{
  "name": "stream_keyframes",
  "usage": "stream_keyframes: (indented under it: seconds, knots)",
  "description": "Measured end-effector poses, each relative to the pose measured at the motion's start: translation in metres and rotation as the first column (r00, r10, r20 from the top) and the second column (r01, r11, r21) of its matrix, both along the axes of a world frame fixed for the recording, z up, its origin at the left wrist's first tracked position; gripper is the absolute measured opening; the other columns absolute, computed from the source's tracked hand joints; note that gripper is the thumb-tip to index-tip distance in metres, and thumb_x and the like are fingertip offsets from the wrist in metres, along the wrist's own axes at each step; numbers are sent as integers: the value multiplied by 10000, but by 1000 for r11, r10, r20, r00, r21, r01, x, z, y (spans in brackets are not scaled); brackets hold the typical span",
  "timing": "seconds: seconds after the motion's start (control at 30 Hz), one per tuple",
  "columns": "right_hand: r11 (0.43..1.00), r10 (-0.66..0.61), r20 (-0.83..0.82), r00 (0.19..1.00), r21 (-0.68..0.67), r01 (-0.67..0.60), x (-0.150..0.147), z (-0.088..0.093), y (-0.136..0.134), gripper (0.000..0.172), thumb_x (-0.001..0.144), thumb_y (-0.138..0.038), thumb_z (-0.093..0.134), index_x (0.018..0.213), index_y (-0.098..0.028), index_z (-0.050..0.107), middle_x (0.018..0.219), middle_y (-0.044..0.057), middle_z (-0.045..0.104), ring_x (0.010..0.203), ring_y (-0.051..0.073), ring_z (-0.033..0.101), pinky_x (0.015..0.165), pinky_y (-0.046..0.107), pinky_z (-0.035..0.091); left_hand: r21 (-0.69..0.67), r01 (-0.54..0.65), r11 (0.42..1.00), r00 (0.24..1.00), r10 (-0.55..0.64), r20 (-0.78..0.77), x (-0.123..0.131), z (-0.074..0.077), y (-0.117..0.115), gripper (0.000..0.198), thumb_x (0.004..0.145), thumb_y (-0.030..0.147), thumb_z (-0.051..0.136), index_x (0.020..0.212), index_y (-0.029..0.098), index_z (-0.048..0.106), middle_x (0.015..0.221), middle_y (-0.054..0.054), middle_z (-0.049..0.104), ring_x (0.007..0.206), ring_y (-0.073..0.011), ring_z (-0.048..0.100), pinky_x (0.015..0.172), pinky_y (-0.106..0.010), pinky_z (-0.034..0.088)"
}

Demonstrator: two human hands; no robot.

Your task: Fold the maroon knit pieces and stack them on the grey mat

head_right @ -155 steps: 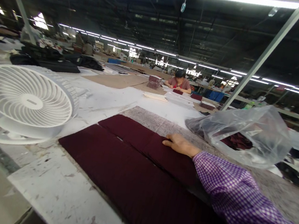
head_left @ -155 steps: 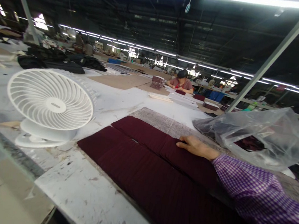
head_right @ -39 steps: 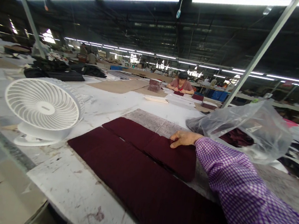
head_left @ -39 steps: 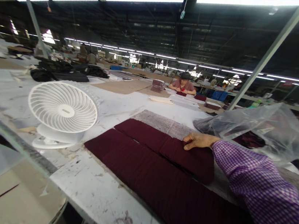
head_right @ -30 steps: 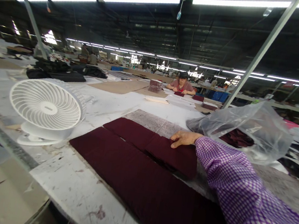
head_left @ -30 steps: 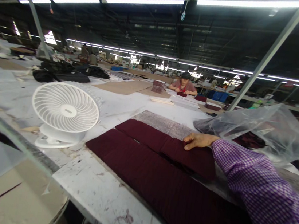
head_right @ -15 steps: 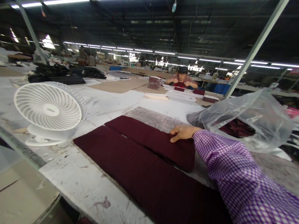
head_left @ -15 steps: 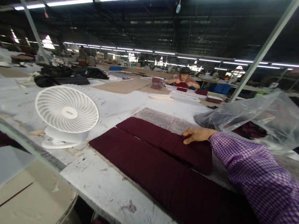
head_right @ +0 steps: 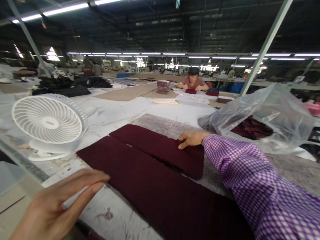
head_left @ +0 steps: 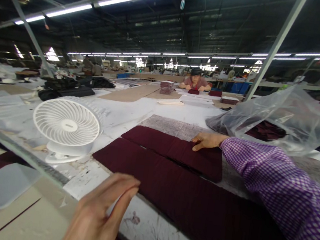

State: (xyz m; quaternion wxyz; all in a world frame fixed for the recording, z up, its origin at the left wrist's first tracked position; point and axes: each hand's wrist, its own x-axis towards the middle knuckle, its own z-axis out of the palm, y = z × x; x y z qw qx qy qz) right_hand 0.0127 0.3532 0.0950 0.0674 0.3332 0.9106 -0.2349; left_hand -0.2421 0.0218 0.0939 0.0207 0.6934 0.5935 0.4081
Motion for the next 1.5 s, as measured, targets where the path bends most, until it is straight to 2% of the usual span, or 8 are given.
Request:
stream_keyframes:
  seconds: [0.17, 0.27, 0.4, 0.53, 0.7, 1.1, 1.33, 1.5]
  knots:
    - [1000, 2, -10, 1000, 14, -2, 1, -1, 1, 317, 720, -481, 594, 805, -186, 670, 781, 27, 678, 741, 209, 600, 639, 280, 431, -84, 227, 970, 964, -236, -119, 17, 29, 114, 193, 860, 145, 489, 915, 196, 667, 919, -32, 666, 851, -166, 607, 799, -309, 467]
    - [1000, 3, -20, 1000, 20, -3, 1, -2, 2, 305, 724, -476, 589, 779, -185, 661, 756, 25, 662, 725, 201, 583, 620, 271, 416, -210, 277, 938, 945, -306, -117, 22, 17, 165, 194, 781, 69, 537, 914, 159, 645, 935, -53, 664, 884, -191, 595, 858, -351, 448]
    - [1000, -6, -46, 999, 24, 7, 2, -4, 2, 274, 727, -456, 597, 740, -186, 638, 728, 23, 635, 710, 193, 562, 613, 265, 397, -283, 331, 900, 934, -355, -37, 15, -12, 202, 232, 734, 38, 539, 915, 160, 618, 911, -46, 663, 852, -179, 602, 813, -335, 474]
    - [1000, -24, -58, 998, -20, 23, 2, -5, 3, 290, 747, -472, 578, 751, -186, 631, 737, 22, 643, 703, 193, 565, 602, 264, 400, -306, 400, 864, 916, -387, 107, 2, -31, 212, 293, 740, 34, 519, 996, 152, 600, 934, -51, 661, 835, -146, 598, 780, -291, 487]
    - [991, -15, -35, 999, -132, 10, 1, -6, 11, 324, 771, -490, 557, 803, -187, 667, 783, 18, 680, 726, 201, 604, 608, 260, 434, -287, 425, 859, 901, -370, 226, -4, -37, 215, 347, 731, 33, 525, 1046, 160, 597, 939, -48, 666, 831, -137, 586, 777, -283, 483]
    - [980, -69, -59, 996, -189, 57, 3, -13, 18, 270, 773, -463, 590, 725, -202, 637, 698, -7, 630, 657, 181, 569, 556, 247, 406, -283, 384, 879, 923, -372, 97, 4, -34, 211, 354, 737, 8, 497, 1041, 175, 570, 972, -42, 591, 901, -163, 524, 839, -313, 436]
    - [948, -99, -62, 993, -310, 75, 5, -13, 21, 254, 768, -444, 597, 813, -210, 682, 737, -5, 676, 728, 211, 623, 605, 254, 447, -304, 409, 860, 911, -401, 92, 6, -35, 211, 509, 764, -6, 459, 1206, 239, 515, 1122, -4, 621, 1033, -162, 499, 958, -332, 401]
    - [985, -89, -45, 995, -155, 81, -2, -5, 11, 274, 771, -455, 569, 714, -197, 639, 654, -23, 616, 630, 166, 571, 550, 241, 391, -315, 381, 869, 924, -372, 90, 6, -37, 211, 509, 768, 4, 467, 1227, 222, 503, 1107, -17, 631, 1032, -164, 504, 957, -337, 410]
